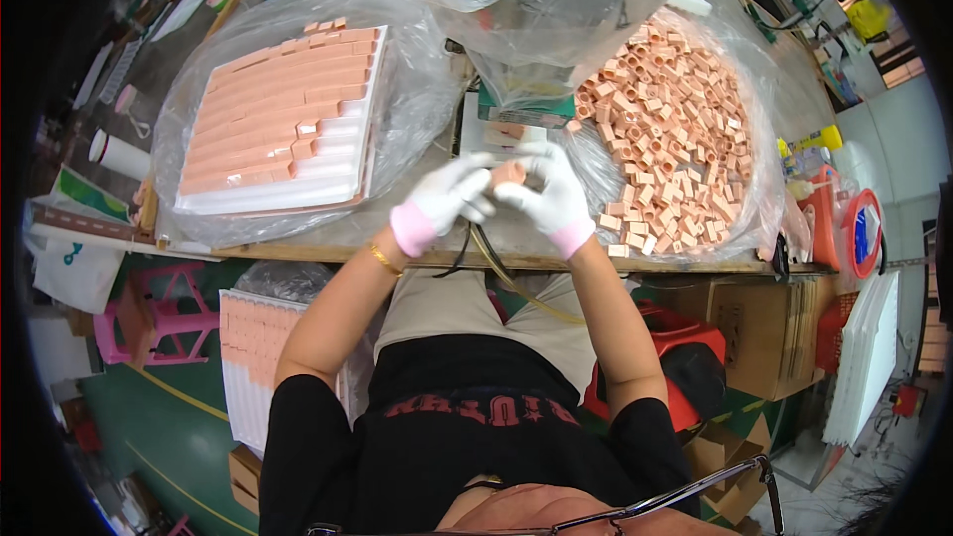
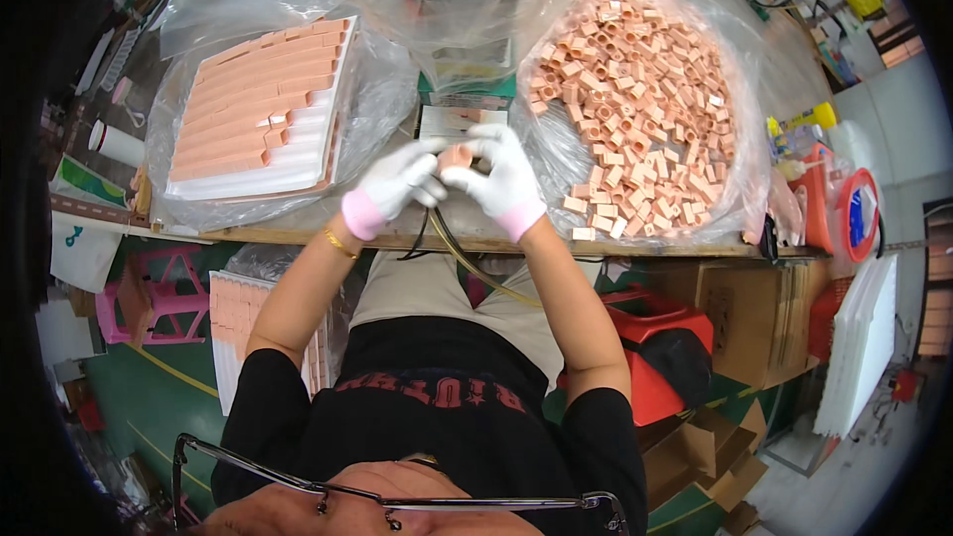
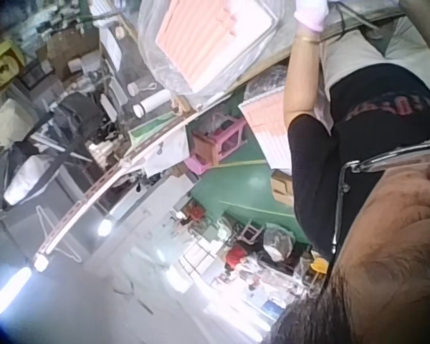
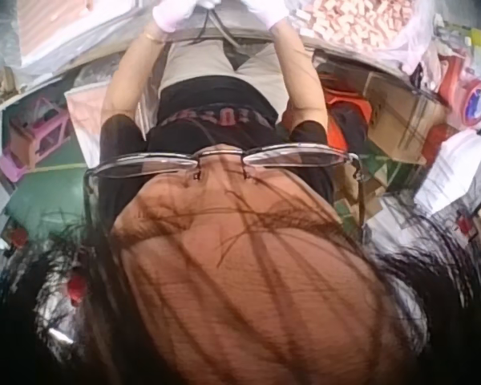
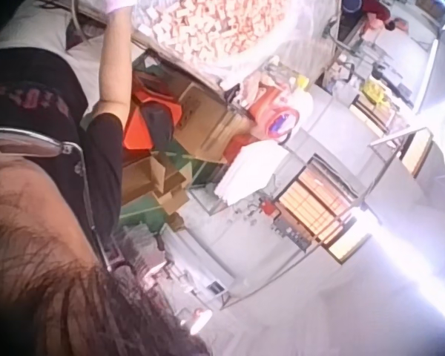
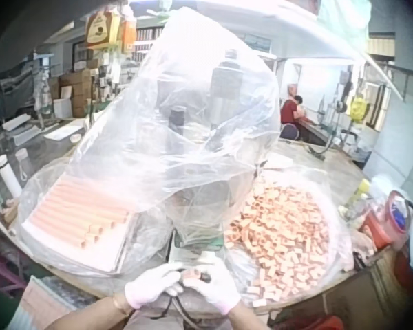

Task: The worker is assembling small plastic and metal components, possibly connectors or terminal blocks, and placing them into a tray.

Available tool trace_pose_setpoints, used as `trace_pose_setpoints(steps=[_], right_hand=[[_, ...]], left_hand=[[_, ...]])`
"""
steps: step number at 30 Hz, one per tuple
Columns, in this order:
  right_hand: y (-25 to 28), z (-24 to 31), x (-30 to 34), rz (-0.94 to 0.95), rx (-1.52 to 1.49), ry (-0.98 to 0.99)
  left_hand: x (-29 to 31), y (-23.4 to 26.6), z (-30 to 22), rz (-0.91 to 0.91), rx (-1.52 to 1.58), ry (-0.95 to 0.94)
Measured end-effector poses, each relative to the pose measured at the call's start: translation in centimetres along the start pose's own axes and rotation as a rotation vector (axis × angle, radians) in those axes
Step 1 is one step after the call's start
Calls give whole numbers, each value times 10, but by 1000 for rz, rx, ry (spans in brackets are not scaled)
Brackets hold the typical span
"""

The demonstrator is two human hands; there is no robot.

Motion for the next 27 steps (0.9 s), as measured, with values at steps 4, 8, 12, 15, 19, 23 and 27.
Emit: trace_pose_setpoints(steps=[4,8,12,15,19,23,27], right_hand=[[45,-35,-30,-248,460,-94],[15,-50,-63,-77,397,-186],[9,-37,-69,-102,380,-178],[46,-30,-57,-174,848,-141],[111,-93,-30,-28,1152,-642],[111,-98,-14,-66,1048,-392],[50,-32,-18,79,-223,-327]], left_hand=[[1,81,-90,-425,-1292,-622],[3,178,-104,-463,-1780,-348],[-5,193,-102,-391,-1756,-289],[0,193,-108,-276,-1694,-115],[-7,167,-113,-261,-1748,-277],[-1,108,-116,-338,-1411,-708],[-14,38,-68,51,-901,-625]])
Point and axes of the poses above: each hand's wrist, its own x-axis away from the middle knuckle, its own y-axis out of the back of the hand, z = x × y, the point moved 7 cm from there along -x, towards the middle knuckle, and after that the axes turned 5 degrees about -y, right-handed, at the moved point
